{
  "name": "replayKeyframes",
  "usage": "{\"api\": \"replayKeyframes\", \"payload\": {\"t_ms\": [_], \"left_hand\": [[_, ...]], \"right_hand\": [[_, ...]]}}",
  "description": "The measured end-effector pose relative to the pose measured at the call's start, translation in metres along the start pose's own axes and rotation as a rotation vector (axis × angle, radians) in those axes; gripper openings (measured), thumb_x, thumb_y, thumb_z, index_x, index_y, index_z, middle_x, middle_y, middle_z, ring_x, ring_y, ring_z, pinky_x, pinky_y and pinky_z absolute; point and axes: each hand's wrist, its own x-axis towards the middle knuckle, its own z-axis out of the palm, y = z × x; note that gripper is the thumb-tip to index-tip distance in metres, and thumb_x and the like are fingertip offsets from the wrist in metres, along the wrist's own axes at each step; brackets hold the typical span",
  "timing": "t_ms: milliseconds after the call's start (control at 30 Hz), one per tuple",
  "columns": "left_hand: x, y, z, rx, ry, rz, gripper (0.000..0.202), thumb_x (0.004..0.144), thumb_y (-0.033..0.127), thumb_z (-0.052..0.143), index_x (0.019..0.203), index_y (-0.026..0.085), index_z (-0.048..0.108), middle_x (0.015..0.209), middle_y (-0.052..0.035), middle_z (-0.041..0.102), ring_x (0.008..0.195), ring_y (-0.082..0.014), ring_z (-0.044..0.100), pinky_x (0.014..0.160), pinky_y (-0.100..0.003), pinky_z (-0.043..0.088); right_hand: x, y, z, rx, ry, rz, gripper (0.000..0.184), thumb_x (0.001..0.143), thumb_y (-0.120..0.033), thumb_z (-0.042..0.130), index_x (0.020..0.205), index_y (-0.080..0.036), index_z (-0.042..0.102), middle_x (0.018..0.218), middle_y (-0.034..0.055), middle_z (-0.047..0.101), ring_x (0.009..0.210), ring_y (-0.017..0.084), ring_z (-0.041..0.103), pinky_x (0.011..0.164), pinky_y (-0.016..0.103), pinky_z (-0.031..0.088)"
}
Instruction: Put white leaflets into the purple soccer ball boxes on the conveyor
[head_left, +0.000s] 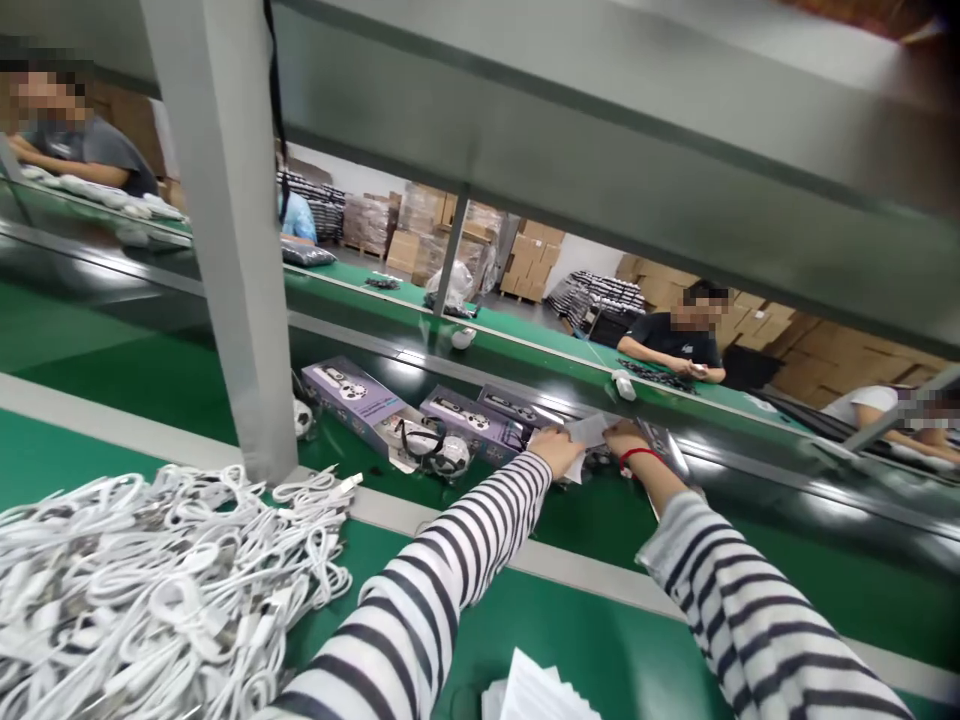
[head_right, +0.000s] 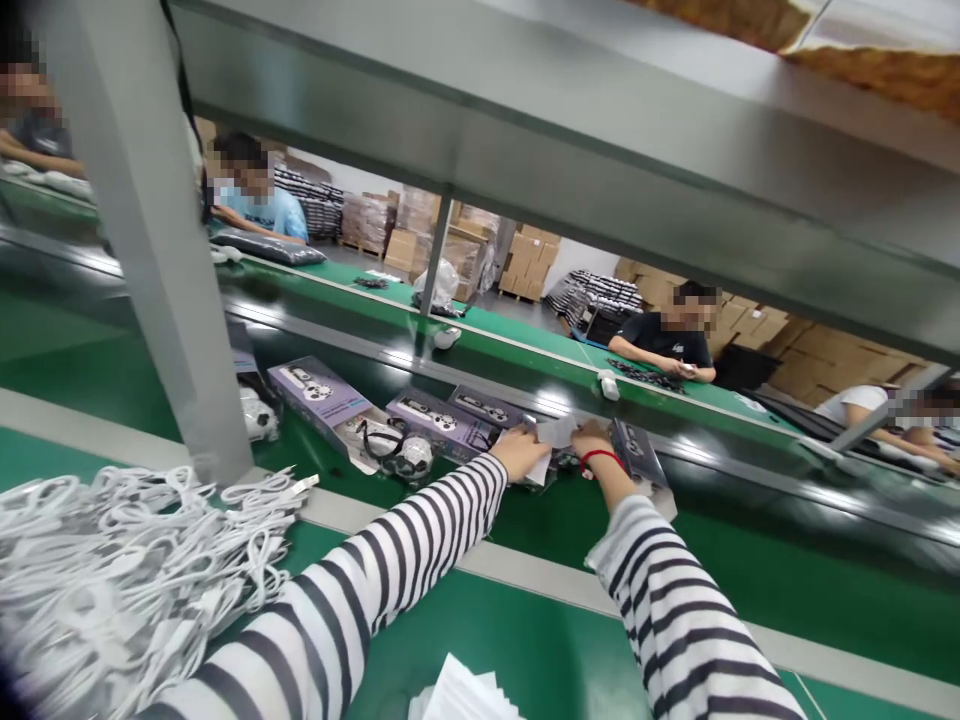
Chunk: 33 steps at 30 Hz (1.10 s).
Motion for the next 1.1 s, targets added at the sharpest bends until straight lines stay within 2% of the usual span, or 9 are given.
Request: {"api": "replayKeyframes", "payload": {"t_ms": [133, 300, 433, 533, 633, 833, 900, 1000, 1100], "left_hand": [[-0.011, 0.005, 0.007, 0.153, 0.201, -0.124, 0.032, 0.092, 0.016, 0.038, 0.121, 0.015, 0.052, 0.128, -0.0164, 0.049, 0.113, -0.0277, 0.049, 0.089, -0.039, 0.039], [-0.023, 0.024, 0.002, 0.181, 0.049, -0.111, 0.031, 0.093, 0.017, 0.036, 0.109, 0.010, 0.061, 0.099, -0.0158, 0.066, 0.092, -0.0256, 0.061, 0.087, -0.041, 0.037], [-0.022, 0.051, 0.022, 0.252, -0.061, -0.181, 0.060, 0.092, 0.051, 0.038, 0.134, 0.009, 0.046, 0.103, -0.0182, 0.067, 0.103, -0.0343, 0.058, 0.102, -0.054, 0.019], [-0.009, 0.066, 0.038, 0.314, -0.118, -0.344, 0.083, 0.074, 0.071, 0.052, 0.131, 0.010, 0.052, 0.114, -0.0197, 0.063, 0.115, -0.0429, 0.048, 0.107, -0.058, 0.005], [-0.001, 0.068, 0.042, 0.283, -0.103, -0.311, 0.061, 0.066, 0.062, 0.068, 0.109, 0.019, 0.070, 0.102, -0.0129, 0.068, 0.119, -0.0405, 0.044, 0.110, -0.055, 0.003], [-0.016, 0.036, 0.003, 0.185, 0.220, -0.061, 0.046, 0.089, 0.049, 0.042, 0.114, 0.017, 0.064, 0.115, -0.0115, 0.063, 0.118, -0.0273, 0.043, 0.111, -0.047, 0.016], [-0.015, 0.012, -0.015, 0.136, 0.278, -0.138, 0.048, 0.094, 0.041, 0.031, 0.126, 0.014, 0.055, 0.129, -0.0139, 0.053, 0.121, -0.0267, 0.040, 0.109, -0.046, 0.017], [-0.005, -0.030, -0.032, 0.059, 0.107, -0.464, 0.056, 0.094, 0.040, 0.027, 0.139, 0.009, 0.037, 0.141, -0.0205, 0.038, 0.129, -0.0321, 0.033, 0.107, -0.051, 0.016], [0.002, -0.059, -0.025, 0.000, -0.054, -0.573, 0.062, 0.092, 0.047, 0.027, 0.142, 0.011, 0.034, 0.136, -0.0226, 0.044, 0.124, -0.0379, 0.038, 0.101, -0.061, 0.017]], "right_hand": [[0.010, 0.012, 0.016, -0.064, -0.069, 0.093, 0.028, 0.090, -0.034, 0.055, 0.111, -0.015, 0.058, 0.109, 0.0072, 0.060, 0.091, 0.018, 0.061, 0.078, 0.037, 0.052], [0.012, 0.029, 0.015, -0.118, -0.032, 0.149, 0.030, 0.091, -0.035, 0.054, 0.113, -0.015, 0.057, 0.113, 0.0084, 0.059, 0.096, 0.019, 0.060, 0.082, 0.040, 0.051], [0.014, 0.020, 0.024, -0.113, -0.063, 0.075, 0.029, 0.091, -0.035, 0.054, 0.113, -0.016, 0.057, 0.113, 0.0077, 0.059, 0.094, 0.019, 0.060, 0.081, 0.039, 0.051], [0.013, 0.011, 0.032, -0.099, -0.087, 0.012, 0.028, 0.091, -0.035, 0.053, 0.111, -0.017, 0.058, 0.112, 0.0068, 0.060, 0.092, 0.018, 0.060, 0.080, 0.038, 0.051], [0.009, 0.017, 0.028, -0.090, -0.061, -0.001, 0.030, 0.090, -0.039, 0.053, 0.109, -0.016, 0.058, 0.108, 0.0066, 0.061, 0.092, 0.018, 0.060, 0.082, 0.039, 0.049], [0.003, 0.062, -0.009, -0.027, 0.108, 0.117, 0.037, 0.093, -0.038, 0.043, 0.113, -0.010, 0.056, 0.118, 0.0177, 0.058, 0.110, 0.024, 0.053, 0.089, 0.034, 0.041], [0.005, 0.074, -0.016, 0.003, 0.118, 0.201, 0.038, 0.094, -0.039, 0.040, 0.114, -0.011, 0.056, 0.120, 0.0164, 0.057, 0.109, 0.023, 0.054, 0.090, 0.037, 0.042], [0.009, 0.079, -0.013, 0.072, 0.075, 0.287, 0.039, 0.094, -0.044, 0.039, 0.108, -0.013, 0.059, 0.111, 0.0135, 0.063, 0.100, 0.022, 0.060, 0.088, 0.040, 0.044], [0.003, 0.073, 0.003, 0.158, 0.057, 0.301, 0.054, 0.096, -0.045, 0.027, 0.100, -0.007, 0.064, 0.103, 0.0232, 0.064, 0.101, 0.028, 0.061, 0.085, 0.038, 0.044]]}}
